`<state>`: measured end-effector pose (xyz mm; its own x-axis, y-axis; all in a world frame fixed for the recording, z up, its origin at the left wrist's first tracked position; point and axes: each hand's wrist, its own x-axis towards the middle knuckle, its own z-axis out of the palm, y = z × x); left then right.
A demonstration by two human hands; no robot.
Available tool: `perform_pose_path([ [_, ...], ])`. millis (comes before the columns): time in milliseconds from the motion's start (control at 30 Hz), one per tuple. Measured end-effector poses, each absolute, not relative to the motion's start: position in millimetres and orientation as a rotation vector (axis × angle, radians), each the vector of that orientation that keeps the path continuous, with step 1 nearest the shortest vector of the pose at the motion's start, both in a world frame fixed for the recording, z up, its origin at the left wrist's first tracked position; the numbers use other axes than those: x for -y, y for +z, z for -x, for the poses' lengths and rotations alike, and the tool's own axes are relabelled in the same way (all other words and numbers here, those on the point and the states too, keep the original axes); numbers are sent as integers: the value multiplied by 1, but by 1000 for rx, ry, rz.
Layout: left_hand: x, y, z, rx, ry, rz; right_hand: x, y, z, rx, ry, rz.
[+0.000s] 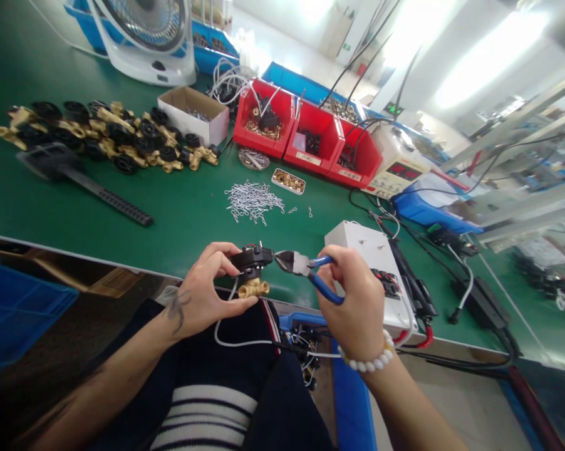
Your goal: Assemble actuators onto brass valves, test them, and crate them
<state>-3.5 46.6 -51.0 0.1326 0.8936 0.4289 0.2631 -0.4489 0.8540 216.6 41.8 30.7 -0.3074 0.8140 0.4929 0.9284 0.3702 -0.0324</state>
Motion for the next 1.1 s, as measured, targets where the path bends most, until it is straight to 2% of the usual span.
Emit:
perform_pose_path([
  [167,-46,-51,4,-1125,1310,-1800,-44,28,-218,2621,-378,1508],
  [333,-47,-50,4,-1120,1320,-1793,-45,34,-220,2155,-451,1381],
  [500,-46,-50,4,-1132,1323,-1813,-45,29,-218,2612,-359,1517],
  [633,-46,-50,4,-1122,1319,-1812,-44,32,-219,2242,-408,1509],
  [800,-46,-50,4,-1129,1317,-1831,-44,25,-218,2602,-307,1546],
  [933,-46,-51,3,-1125,1331,-1836,-45,26,-219,2332,-434,1527],
  [1100,-45,-50,2,-1163,1317,-1886,-43,10,-214,2493,-74,1700],
])
